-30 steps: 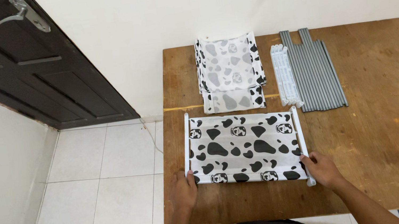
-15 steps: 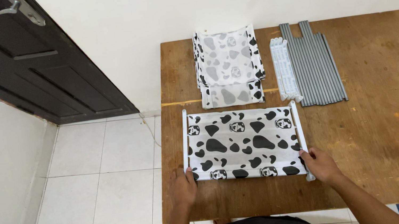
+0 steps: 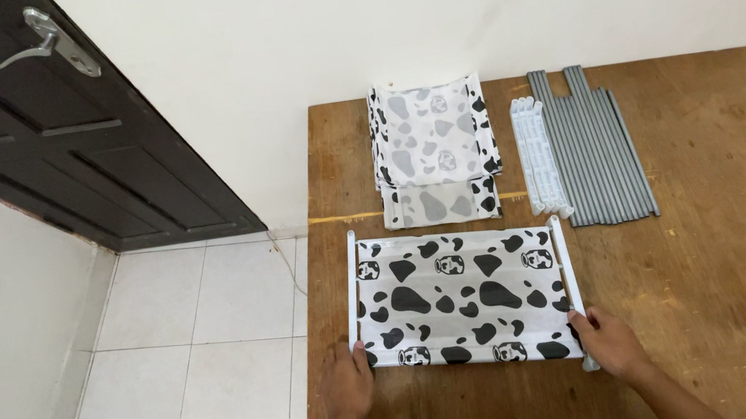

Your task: The person disassembles a small fabric-covered storage unit by removing the top panel and then detaching the metal rods from the fabric frame. The components are placed on a wooden table.

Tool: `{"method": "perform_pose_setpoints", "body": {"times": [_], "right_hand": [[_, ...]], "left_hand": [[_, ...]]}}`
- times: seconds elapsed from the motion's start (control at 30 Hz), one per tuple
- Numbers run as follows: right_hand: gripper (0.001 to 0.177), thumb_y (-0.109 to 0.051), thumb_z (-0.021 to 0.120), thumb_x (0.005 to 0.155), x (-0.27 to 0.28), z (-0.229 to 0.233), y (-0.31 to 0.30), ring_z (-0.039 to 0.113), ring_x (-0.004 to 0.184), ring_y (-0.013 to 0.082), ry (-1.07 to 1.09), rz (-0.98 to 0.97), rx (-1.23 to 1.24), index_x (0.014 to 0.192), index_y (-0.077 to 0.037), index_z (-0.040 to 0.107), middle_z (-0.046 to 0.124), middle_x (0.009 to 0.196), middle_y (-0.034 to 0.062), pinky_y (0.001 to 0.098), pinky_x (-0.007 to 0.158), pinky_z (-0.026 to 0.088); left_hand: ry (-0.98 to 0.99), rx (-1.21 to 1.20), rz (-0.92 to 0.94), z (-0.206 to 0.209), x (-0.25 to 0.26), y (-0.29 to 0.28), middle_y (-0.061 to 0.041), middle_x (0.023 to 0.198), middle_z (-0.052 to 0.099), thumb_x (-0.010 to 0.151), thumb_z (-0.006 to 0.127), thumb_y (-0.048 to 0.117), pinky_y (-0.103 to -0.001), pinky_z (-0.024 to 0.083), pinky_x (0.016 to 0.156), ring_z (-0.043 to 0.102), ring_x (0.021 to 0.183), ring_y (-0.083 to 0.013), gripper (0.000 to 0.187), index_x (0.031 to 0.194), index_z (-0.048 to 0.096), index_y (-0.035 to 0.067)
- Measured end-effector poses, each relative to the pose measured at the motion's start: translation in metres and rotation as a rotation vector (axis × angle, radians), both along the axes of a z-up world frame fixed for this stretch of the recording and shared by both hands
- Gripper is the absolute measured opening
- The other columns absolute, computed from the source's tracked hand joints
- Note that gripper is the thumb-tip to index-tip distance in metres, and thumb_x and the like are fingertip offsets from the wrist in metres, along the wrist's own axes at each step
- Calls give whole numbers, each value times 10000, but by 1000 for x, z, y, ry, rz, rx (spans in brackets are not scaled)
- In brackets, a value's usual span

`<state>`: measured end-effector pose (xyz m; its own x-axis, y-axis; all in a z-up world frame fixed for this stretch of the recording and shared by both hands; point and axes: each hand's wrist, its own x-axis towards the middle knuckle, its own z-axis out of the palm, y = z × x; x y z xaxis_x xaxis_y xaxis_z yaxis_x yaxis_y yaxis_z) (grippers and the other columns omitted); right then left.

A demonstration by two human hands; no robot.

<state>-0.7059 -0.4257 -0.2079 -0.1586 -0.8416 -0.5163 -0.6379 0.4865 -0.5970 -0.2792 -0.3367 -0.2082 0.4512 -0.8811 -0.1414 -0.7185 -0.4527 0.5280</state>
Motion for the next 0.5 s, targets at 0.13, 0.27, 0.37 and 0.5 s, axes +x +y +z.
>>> {"method": "perform_pose_setpoints", "body": {"times": [0.13, 0.27, 0.37, 0.5], "right_hand": [[500, -464, 550, 984, 4, 4, -6, 674, 712, 279, 31, 26, -65, 938, 13, 696, 724, 801, 185, 415, 720, 542], [515, -462, 532, 997, -1, 0, -2, 690, 644, 339, -108, -5, -16, 949, 36, 657, 688, 771, 215, 453, 665, 560], [507, -470, 533, 985, 0, -1, -3, 671, 693, 293, -27, 19, -66, 940, 11, 687, 704, 777, 179, 427, 694, 546], [521, -467, 531, 988, 3, 3, -2, 671, 693, 292, -13, 37, -86, 934, 24, 695, 707, 770, 174, 424, 696, 536]], "left_hand": [[0, -59, -4, 4, 1, -7, -232, 1166, 621, 1019, 435, 390, -542, 475, 915, 594, 1077, -436, 411, 1123, 618, 37], [-13, -27, 0, 1, 0, -2, -228, 1168, 622, 1018, 448, 389, -552, 469, 913, 590, 1084, -438, 400, 1087, 616, 33], [-24, -31, 2, 2, -1, -3, -211, 1170, 633, 1026, 446, 389, -542, 474, 926, 601, 1083, -426, 397, 1050, 623, 34], [-16, -24, -6, 5, 0, -3, -225, 1150, 632, 1035, 443, 384, -536, 470, 938, 603, 1079, -425, 389, 1071, 622, 40]]}}
